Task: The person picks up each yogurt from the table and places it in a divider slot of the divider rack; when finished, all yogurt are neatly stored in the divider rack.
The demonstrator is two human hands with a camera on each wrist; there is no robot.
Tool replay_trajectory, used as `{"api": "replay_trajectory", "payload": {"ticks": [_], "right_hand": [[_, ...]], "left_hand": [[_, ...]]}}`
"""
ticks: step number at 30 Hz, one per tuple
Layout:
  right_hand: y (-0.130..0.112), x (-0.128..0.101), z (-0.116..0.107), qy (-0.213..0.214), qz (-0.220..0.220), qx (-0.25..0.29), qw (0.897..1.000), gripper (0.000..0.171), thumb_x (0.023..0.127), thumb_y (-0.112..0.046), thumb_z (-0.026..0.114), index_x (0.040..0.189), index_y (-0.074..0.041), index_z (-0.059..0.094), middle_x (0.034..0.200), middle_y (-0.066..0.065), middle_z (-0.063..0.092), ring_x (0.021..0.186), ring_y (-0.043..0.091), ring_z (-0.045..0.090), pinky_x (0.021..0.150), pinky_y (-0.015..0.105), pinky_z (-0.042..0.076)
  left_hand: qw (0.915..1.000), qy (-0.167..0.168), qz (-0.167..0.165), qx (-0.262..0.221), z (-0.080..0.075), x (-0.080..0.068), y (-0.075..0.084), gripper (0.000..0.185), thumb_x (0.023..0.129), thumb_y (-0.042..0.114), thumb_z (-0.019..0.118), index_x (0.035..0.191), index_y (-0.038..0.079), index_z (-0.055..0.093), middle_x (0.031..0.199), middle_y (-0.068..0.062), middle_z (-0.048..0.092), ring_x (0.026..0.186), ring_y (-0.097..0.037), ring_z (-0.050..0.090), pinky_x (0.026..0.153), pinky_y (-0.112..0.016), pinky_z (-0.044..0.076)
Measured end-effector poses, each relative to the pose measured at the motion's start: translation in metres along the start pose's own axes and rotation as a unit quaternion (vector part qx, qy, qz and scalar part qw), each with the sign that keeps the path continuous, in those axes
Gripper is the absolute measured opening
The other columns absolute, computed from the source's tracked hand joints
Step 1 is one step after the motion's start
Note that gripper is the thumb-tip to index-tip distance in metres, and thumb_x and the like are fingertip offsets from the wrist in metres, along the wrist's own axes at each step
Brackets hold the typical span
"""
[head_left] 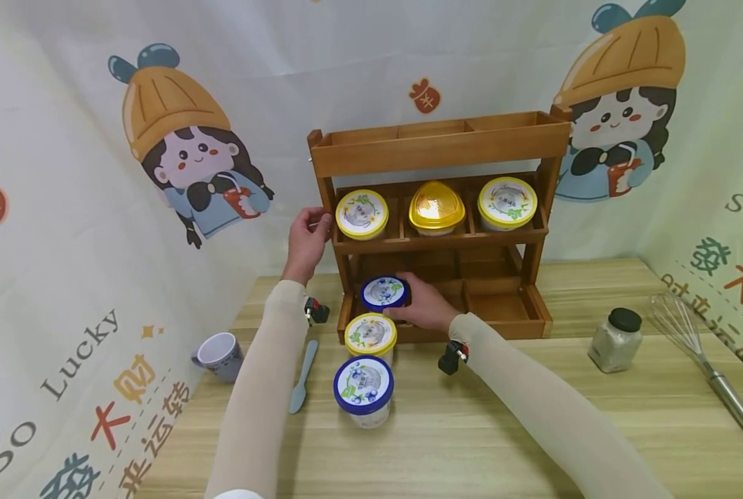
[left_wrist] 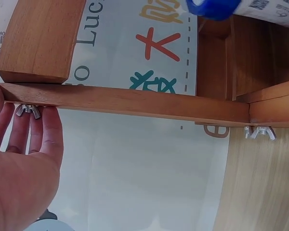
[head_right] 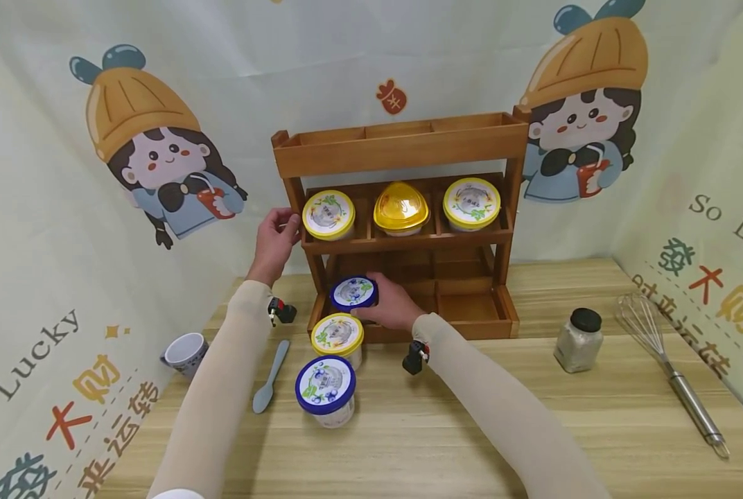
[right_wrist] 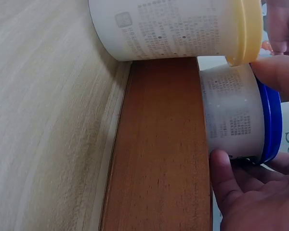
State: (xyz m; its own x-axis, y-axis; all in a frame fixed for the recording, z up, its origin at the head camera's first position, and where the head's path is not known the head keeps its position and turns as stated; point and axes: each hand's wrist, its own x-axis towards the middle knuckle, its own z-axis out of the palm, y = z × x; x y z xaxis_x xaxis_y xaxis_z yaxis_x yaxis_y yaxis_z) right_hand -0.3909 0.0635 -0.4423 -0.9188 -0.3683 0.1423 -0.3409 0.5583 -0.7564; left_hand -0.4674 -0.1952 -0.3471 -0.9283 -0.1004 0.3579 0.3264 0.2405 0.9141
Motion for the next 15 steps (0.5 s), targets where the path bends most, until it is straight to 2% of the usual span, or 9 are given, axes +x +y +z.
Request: {"api": "replay_trajectory", "payload": {"ticks": [7,15], "right_hand": [[0.0031,0.0035,0.0010,-0.004,0.028,0.004,1.000,0.086,0.092,-0.031,0.078,0.162,-0.006,0.034,0.156,0.022,0.052,0.139,0.037,0.056,0.119,0.055,0.046],[0.0053,0.0013,-0.0007,0.001,0.021,0.008,1.000,0.081,0.092,-0.027,0.076,0.161,-0.006,0.039,0.152,0.021,0.056,0.130,0.034,0.060,0.112,0.052,0.052]], "left_hand": [[1.0000,0.003,-0.005,-0.001,0.0000,-0.0006,0.0007,0.036,0.110,0.027,0.058,0.141,0.007,0.058,0.135,-0.015,0.061,0.118,-0.024,0.063,0.105,-0.040,0.059],[1.0000,0.004,-0.003,-0.001,0.0004,0.0007,0.0003,0.036,0.110,0.027,0.059,0.140,0.007,0.058,0.134,-0.015,0.062,0.118,-0.024,0.064,0.104,-0.040,0.060]]}}
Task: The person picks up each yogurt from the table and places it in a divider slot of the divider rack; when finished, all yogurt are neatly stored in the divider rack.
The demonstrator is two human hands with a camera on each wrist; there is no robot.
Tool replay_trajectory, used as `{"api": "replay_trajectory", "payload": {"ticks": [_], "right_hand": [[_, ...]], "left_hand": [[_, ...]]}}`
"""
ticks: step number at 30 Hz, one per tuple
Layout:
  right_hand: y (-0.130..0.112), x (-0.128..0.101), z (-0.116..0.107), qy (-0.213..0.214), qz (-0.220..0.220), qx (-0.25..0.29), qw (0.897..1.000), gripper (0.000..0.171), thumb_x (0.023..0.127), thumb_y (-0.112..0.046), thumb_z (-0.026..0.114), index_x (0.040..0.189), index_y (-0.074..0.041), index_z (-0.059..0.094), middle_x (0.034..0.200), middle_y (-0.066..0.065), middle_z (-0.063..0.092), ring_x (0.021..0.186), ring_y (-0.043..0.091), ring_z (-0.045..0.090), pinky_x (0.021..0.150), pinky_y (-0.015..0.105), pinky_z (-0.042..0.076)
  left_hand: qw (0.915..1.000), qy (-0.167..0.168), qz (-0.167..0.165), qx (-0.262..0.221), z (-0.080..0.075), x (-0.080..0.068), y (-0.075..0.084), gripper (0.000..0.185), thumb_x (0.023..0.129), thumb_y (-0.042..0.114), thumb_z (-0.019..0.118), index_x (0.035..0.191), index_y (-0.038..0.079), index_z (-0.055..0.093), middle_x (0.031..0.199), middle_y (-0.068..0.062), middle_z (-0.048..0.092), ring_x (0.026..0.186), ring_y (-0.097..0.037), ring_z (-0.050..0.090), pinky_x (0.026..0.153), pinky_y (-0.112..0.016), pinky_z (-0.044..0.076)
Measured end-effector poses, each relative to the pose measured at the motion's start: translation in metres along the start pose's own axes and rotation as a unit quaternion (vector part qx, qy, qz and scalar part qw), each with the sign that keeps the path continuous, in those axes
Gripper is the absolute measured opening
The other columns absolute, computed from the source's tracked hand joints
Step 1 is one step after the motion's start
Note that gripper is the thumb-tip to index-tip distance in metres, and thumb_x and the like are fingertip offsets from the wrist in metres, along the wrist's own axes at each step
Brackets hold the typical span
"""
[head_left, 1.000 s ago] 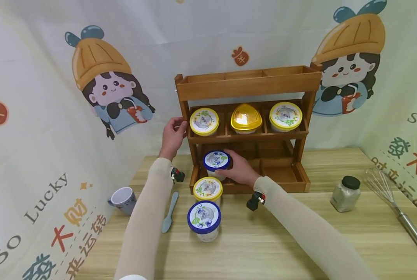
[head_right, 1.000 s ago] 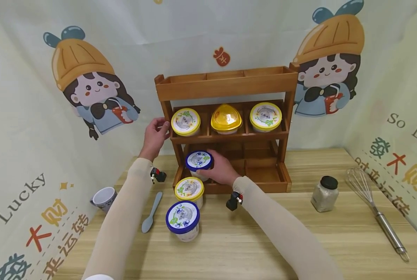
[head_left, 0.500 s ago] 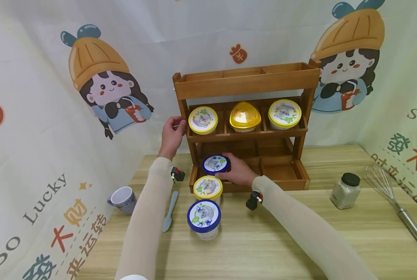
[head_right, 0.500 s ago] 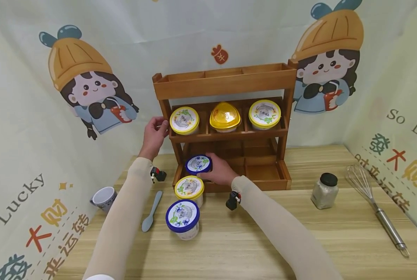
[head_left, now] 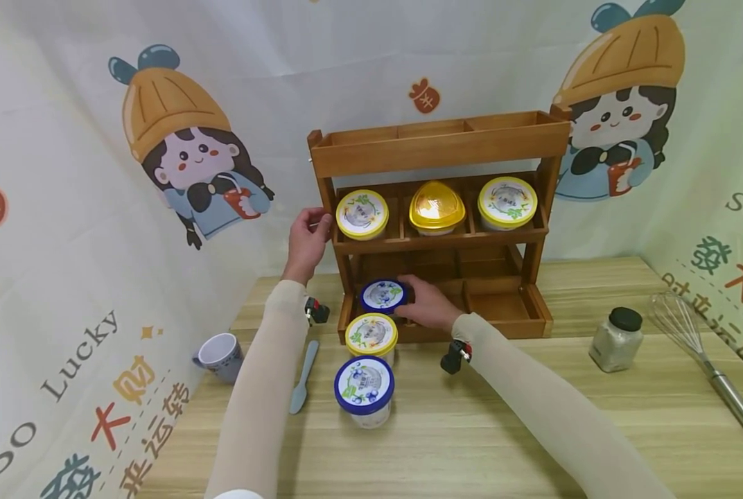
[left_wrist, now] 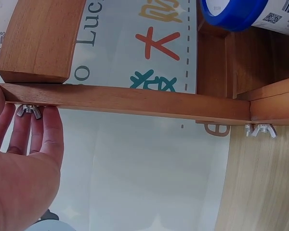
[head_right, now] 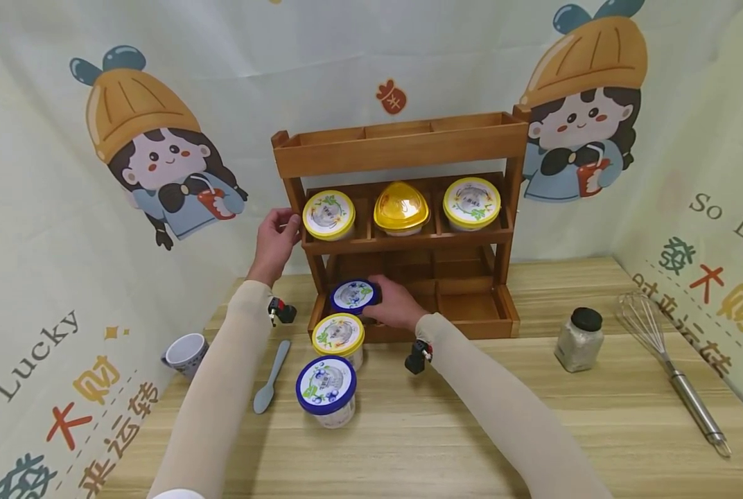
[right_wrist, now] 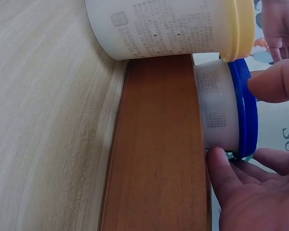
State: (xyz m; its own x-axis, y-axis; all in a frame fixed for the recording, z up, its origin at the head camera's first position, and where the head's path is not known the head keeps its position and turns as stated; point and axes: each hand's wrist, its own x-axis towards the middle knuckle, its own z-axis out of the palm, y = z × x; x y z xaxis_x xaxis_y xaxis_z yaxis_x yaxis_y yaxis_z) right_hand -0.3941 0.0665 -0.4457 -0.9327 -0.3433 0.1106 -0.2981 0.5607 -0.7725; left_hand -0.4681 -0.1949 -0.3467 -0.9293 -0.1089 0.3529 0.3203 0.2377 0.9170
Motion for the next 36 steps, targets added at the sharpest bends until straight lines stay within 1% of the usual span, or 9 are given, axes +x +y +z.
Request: {"api": "replay_trajectory", "payload": {"ticks": [6,13,17,21,24,28,31,36], "right_hand": [[0.004,-0.006,-0.005,0.005,-0.014,0.029,0.999,0.079,0.094,-0.028,0.076,0.160,-0.006,0.040,0.157,0.019,0.053,0.140,0.036,0.056,0.115,0.052,0.051],[0.008,-0.021,-0.012,0.035,-0.015,0.066,0.997,0.069,0.098,-0.025,0.075,0.158,-0.010,0.043,0.161,0.017,0.048,0.146,0.038,0.051,0.116,0.053,0.050],[0.010,-0.030,-0.010,0.049,-0.034,0.073,0.996,0.065,0.098,-0.021,0.075,0.154,-0.006,0.047,0.158,0.020,0.052,0.142,0.040,0.055,0.112,0.051,0.054],[0.012,-0.040,-0.003,0.069,-0.053,0.075,0.993,0.059,0.096,-0.017,0.078,0.148,-0.003,0.053,0.150,0.021,0.058,0.136,0.040,0.059,0.106,0.049,0.058],[0.012,-0.047,0.002,0.075,-0.063,0.075,0.992,0.056,0.095,-0.017,0.078,0.144,-0.002,0.055,0.146,0.021,0.061,0.133,0.039,0.061,0.106,0.050,0.058],[0.010,-0.058,0.008,0.077,-0.072,0.066,0.992,0.054,0.096,-0.019,0.078,0.143,-0.003,0.056,0.143,0.019,0.062,0.128,0.037,0.064,0.108,0.051,0.057],[0.007,-0.064,0.012,0.072,-0.076,0.065,0.992,0.053,0.096,-0.019,0.078,0.142,-0.005,0.058,0.141,0.016,0.064,0.126,0.035,0.065,0.106,0.049,0.058],[0.005,-0.069,0.021,0.043,-0.080,0.080,0.993,0.052,0.095,-0.014,0.079,0.142,-0.007,0.057,0.140,0.013,0.065,0.126,0.030,0.066,0.100,0.037,0.062]], "left_hand": [[1.0000,-0.001,-0.002,0.005,0.002,0.001,-0.001,0.036,0.110,0.028,0.058,0.140,0.008,0.058,0.136,-0.015,0.061,0.120,-0.025,0.063,0.105,-0.040,0.059],[1.0000,-0.006,0.003,0.006,0.005,0.005,0.000,0.036,0.110,0.030,0.058,0.140,0.011,0.058,0.136,-0.013,0.061,0.119,-0.024,0.063,0.105,-0.039,0.059],[1.0000,-0.001,0.003,0.007,0.004,0.005,-0.001,0.035,0.110,0.029,0.059,0.140,0.010,0.059,0.135,-0.013,0.061,0.118,-0.024,0.063,0.105,-0.039,0.059],[1.0000,-0.001,0.000,0.006,0.002,0.004,-0.002,0.037,0.110,0.028,0.059,0.141,0.009,0.057,0.136,-0.014,0.060,0.118,-0.024,0.063,0.105,-0.039,0.059],[1.0000,-0.001,0.000,0.006,0.001,0.003,-0.002,0.038,0.110,0.029,0.059,0.141,0.008,0.057,0.136,-0.014,0.060,0.117,-0.023,0.063,0.105,-0.038,0.059],[1.0000,-0.001,-0.001,0.006,0.001,0.003,-0.001,0.038,0.110,0.030,0.058,0.141,0.009,0.056,0.136,-0.014,0.060,0.116,-0.022,0.063,0.105,-0.037,0.059],[1.0000,-0.003,-0.001,0.006,0.001,0.003,-0.001,0.038,0.110,0.030,0.058,0.141,0.009,0.056,0.137,-0.014,0.060,0.117,-0.023,0.062,0.105,-0.038,0.059],[0.9999,-0.002,-0.006,0.010,0.001,0.002,-0.002,0.038,0.110,0.031,0.058,0.142,0.009,0.056,0.138,-0.014,0.059,0.120,-0.024,0.062,0.106,-0.039,0.058]]}}
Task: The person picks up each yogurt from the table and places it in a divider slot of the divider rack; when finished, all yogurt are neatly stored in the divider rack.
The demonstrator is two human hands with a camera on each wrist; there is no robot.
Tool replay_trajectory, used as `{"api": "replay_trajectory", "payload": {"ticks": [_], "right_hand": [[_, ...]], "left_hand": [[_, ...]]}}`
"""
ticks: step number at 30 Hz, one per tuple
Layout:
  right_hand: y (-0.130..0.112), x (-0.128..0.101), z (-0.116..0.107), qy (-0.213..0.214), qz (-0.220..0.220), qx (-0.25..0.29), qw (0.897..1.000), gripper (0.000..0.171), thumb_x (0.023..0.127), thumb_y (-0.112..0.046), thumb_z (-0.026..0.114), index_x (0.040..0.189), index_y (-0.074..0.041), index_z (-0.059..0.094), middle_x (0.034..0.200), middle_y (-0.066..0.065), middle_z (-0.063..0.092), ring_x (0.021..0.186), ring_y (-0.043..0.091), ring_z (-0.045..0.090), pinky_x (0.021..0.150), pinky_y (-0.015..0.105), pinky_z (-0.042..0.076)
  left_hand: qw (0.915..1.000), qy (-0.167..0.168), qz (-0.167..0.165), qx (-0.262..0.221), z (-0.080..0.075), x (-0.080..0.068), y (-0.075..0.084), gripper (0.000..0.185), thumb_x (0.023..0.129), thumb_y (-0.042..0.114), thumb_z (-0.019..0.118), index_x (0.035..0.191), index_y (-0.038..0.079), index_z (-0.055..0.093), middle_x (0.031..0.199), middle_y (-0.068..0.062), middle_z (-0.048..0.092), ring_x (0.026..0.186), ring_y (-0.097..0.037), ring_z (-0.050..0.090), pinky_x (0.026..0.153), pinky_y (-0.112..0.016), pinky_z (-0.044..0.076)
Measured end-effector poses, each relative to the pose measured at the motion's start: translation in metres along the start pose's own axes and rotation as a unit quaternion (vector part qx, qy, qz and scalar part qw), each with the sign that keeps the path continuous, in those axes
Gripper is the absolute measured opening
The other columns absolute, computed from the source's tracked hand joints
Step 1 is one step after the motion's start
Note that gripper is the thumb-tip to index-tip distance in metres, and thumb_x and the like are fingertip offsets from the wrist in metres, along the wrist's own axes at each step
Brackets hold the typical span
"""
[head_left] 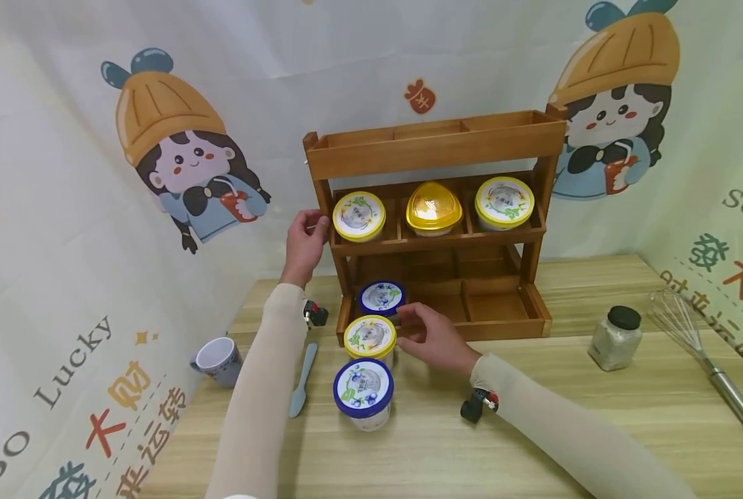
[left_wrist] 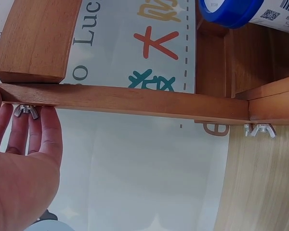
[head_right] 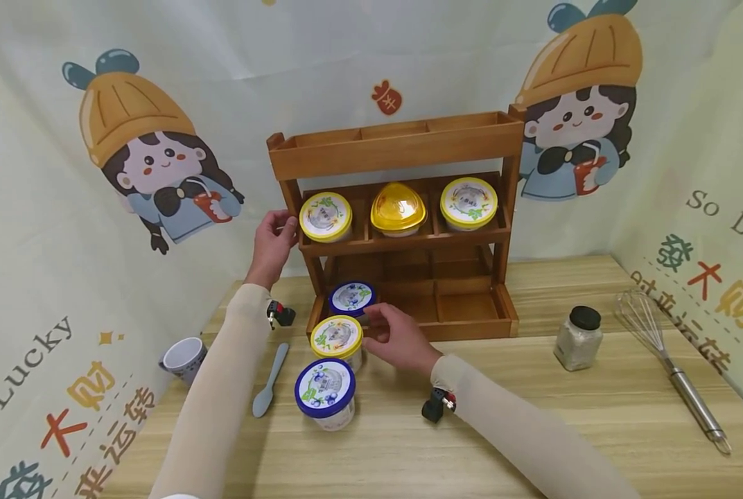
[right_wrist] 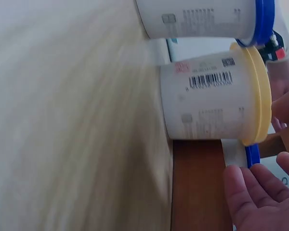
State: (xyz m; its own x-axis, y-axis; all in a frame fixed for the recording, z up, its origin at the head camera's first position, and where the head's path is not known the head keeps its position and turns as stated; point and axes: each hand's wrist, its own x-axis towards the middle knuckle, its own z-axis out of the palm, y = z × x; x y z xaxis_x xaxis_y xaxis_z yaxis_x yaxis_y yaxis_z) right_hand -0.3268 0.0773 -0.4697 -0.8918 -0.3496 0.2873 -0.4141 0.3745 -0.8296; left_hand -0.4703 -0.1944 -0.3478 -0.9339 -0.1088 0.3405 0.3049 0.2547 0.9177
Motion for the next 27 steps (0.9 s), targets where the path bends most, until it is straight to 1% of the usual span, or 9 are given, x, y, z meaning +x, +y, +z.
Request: {"api": "replay_trajectory", "payload": {"ticks": [3,8,11,17,20,24,27], "right_hand": [[0.000,-0.001,0.004,-0.008,0.002,0.002,1.000,0.054,0.094,-0.013,0.080,0.143,-0.008,0.056,0.141,0.010,0.064,0.126,0.027,0.066,0.098,0.032,0.062],[-0.003,-0.001,0.005,-0.019,-0.008,0.006,1.000,0.061,0.093,-0.013,0.081,0.147,-0.007,0.054,0.144,0.012,0.063,0.127,0.029,0.064,0.098,0.035,0.062],[-0.006,-0.001,0.005,-0.033,-0.010,0.013,0.999,0.066,0.093,-0.014,0.082,0.151,-0.007,0.052,0.146,0.013,0.062,0.130,0.031,0.063,0.099,0.038,0.062],[-0.006,0.004,0.007,-0.062,-0.008,0.025,0.998,0.074,0.090,-0.015,0.085,0.155,-0.012,0.049,0.149,0.009,0.061,0.131,0.028,0.062,0.101,0.036,0.061],[-0.006,0.006,0.010,-0.070,-0.020,0.029,0.997,0.077,0.088,-0.017,0.087,0.155,-0.012,0.049,0.147,0.010,0.061,0.129,0.029,0.063,0.099,0.034,0.062],[-0.005,0.008,0.013,-0.074,-0.028,0.020,0.997,0.079,0.086,-0.019,0.090,0.154,-0.011,0.050,0.146,0.011,0.060,0.129,0.030,0.064,0.097,0.033,0.062],[-0.005,0.008,0.015,-0.072,-0.027,-0.004,0.997,0.079,0.085,-0.022,0.091,0.153,-0.012,0.052,0.145,0.011,0.059,0.129,0.030,0.064,0.100,0.037,0.062]], "left_hand": [[1.0000,0.000,0.000,0.000,0.000,0.000,-0.001,0.038,0.110,0.030,0.058,0.142,0.009,0.056,0.138,-0.014,0.059,0.119,-0.024,0.062,0.106,-0.039,0.059],[0.9999,0.006,0.009,-0.004,0.001,0.000,-0.003,0.038,0.110,0.030,0.058,0.141,0.008,0.057,0.136,-0.015,0.060,0.117,-0.023,0.063,0.105,-0.040,0.059],[0.9999,0.008,0.012,-0.004,0.000,0.000,-0.003,0.037,0.110,0.029,0.059,0.140,0.007,0.057,0.135,-0.014,0.060,0.116,-0.023,0.063,0.105,-0.040,0.060],[0.9999,0.005,0.011,-0.001,0.000,0.000,-0.002,0.038,0.110,0.030,0.058,0.141,0.008,0.056,0.135,-0.014,0.060,0.117,-0.024,0.063,0.105,-0.040,0.059],[1.0000,0.005,0.008,0.000,0.000,-0.001,-0.001,0.038,0.110,0.030,0.058,0.141,0.009,0.056,0.135,-0.014,0.060,0.117,-0.023,0.063,0.105,-0.040,0.059],[0.9999,0.008,0.012,0.001,0.001,-0.002,-0.002,0.038,0.110,0.031,0.058,0.141,0.008,0.056,0.135,-0.013,0.059,0.114,-0.021,0.062,0.105,-0.039,0.059],[0.9998,0.009,0.018,0.001,0.002,-0.002,-0.002,0.038,0.110,0.031,0.058,0.140,0.008,0.056,0.135,-0.014,0.060,0.114,-0.021,0.062,0.104,-0.039,0.059]]}}
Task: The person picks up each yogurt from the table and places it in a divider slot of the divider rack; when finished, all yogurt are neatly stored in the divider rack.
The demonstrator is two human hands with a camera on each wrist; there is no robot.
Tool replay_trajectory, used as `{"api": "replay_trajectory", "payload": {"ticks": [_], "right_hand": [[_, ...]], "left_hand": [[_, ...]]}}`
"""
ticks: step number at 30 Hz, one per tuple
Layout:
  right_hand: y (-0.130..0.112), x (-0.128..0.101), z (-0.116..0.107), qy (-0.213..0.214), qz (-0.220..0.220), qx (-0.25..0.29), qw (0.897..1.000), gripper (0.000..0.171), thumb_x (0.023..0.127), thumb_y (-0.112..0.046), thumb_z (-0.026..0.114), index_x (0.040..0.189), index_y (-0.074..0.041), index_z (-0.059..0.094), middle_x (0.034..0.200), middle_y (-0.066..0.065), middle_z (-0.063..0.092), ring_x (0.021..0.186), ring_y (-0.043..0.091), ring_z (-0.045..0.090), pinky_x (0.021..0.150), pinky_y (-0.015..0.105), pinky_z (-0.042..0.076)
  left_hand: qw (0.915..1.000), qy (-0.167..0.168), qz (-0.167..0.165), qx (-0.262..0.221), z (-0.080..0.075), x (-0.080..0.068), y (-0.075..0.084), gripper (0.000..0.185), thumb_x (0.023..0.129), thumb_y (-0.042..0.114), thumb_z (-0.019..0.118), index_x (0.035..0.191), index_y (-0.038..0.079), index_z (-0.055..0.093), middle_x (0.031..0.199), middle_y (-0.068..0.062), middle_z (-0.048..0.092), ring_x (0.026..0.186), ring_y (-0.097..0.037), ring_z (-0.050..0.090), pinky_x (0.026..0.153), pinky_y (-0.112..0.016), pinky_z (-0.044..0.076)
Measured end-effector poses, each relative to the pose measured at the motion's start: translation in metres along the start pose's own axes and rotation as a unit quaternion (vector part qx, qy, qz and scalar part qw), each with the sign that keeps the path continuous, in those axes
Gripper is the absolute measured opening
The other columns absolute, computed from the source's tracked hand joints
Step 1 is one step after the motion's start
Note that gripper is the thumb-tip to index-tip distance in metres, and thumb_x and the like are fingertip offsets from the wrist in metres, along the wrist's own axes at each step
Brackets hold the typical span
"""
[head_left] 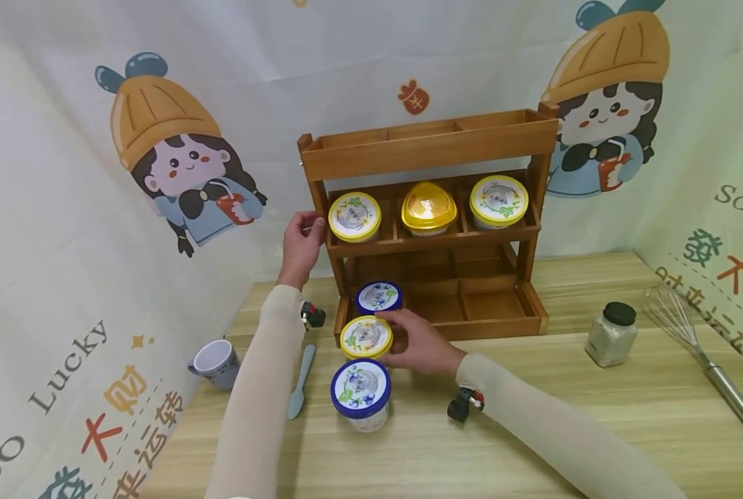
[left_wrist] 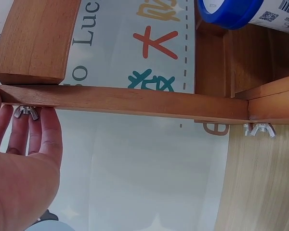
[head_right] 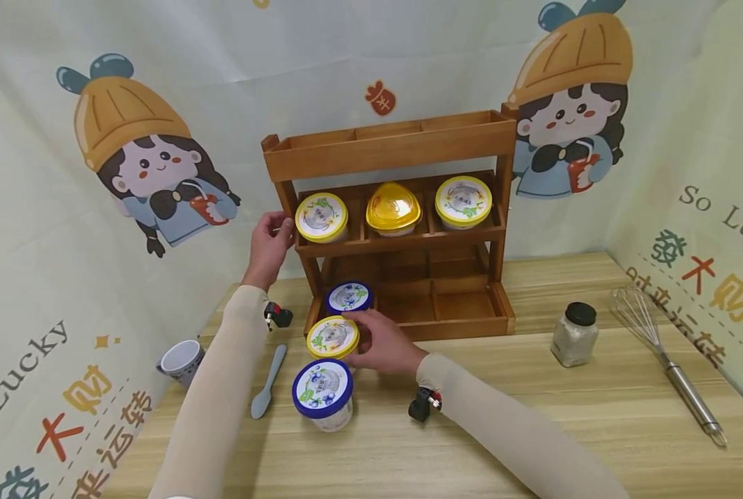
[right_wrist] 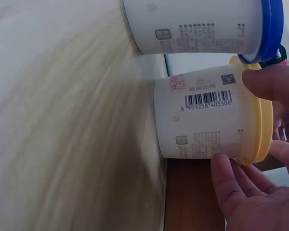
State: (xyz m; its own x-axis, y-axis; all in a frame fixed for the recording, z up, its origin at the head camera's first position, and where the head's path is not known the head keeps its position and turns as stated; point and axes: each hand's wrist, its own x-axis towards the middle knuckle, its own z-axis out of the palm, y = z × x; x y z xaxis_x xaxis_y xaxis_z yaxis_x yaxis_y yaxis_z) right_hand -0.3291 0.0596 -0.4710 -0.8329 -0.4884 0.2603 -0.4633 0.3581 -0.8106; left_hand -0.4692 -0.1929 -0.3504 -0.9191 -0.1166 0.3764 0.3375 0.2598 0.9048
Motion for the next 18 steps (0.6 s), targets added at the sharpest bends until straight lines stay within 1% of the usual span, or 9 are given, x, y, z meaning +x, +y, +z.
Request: {"api": "replay_trajectory", "payload": {"ticks": [3,6,8,11,14,18], "right_hand": [[-0.001,-0.001,0.002,0.001,0.001,-0.038,0.999,0.075,0.084,-0.027,0.091,0.150,-0.012,0.057,0.142,0.010,0.061,0.127,0.028,0.063,0.105,0.043,0.058],[-0.001,-0.002,0.004,0.001,0.001,-0.054,0.999,0.069,0.084,-0.028,0.091,0.144,-0.012,0.061,0.139,0.010,0.063,0.125,0.027,0.063,0.107,0.044,0.056],[-0.001,-0.002,0.005,0.003,0.008,-0.049,0.999,0.065,0.083,-0.027,0.092,0.140,-0.013,0.063,0.137,0.008,0.064,0.123,0.025,0.064,0.105,0.042,0.057],[-0.002,-0.003,0.006,0.011,0.018,-0.030,0.999,0.061,0.082,-0.022,0.093,0.134,-0.014,0.062,0.134,0.007,0.066,0.119,0.023,0.064,0.098,0.037,0.059],[-0.002,-0.002,0.007,0.014,0.028,-0.022,0.999,0.064,0.081,-0.021,0.094,0.133,-0.015,0.059,0.132,0.006,0.066,0.115,0.020,0.063,0.094,0.032,0.058],[0.001,-0.001,0.011,0.010,0.035,-0.009,0.999,0.078,0.081,-0.020,0.094,0.145,-0.013,0.050,0.137,0.008,0.064,0.118,0.020,0.063,0.094,0.031,0.058]], "left_hand": [[1.0000,-0.001,0.002,-0.001,0.000,0.000,0.000,0.038,0.110,0.030,0.058,0.140,0.007,0.056,0.135,-0.014,0.060,0.114,-0.021,0.061,0.104,-0.040,0.059],[1.0000,-0.004,-0.001,0.001,0.000,0.001,0.000,0.039,0.110,0.031,0.058,0.141,0.008,0.056,0.135,-0.014,0.059,0.115,-0.021,0.061,0.104,-0.039,0.059],[1.0000,-0.006,-0.003,0.003,0.000,0.001,0.000,0.039,0.110,0.032,0.058,0.141,0.008,0.056,0.136,-0.014,0.059,0.115,-0.021,0.061,0.104,-0.038,0.059],[1.0000,-0.007,-0.005,0.003,0.000,0.002,0.001,0.040,0.110,0.032,0.058,0.142,0.008,0.056,0.137,-0.014,0.059,0.117,-0.022,0.061,0.105,-0.038,0.059],[1.0000,-0.005,-0.006,0.005,0.000,0.002,0.002,0.039,0.110,0.032,0.057,0.142,0.009,0.055,0.138,-0.013,0.059,0.118,-0.023,0.061,0.105,-0.039,0.059],[0.9999,-0.006,-0.010,0.008,0.000,0.002,0.001,0.039,0.110,0.032,0.057,0.142,0.010,0.055,0.139,-0.013,0.058,0.119,-0.024,0.061,0.106,-0.039,0.058]]}}
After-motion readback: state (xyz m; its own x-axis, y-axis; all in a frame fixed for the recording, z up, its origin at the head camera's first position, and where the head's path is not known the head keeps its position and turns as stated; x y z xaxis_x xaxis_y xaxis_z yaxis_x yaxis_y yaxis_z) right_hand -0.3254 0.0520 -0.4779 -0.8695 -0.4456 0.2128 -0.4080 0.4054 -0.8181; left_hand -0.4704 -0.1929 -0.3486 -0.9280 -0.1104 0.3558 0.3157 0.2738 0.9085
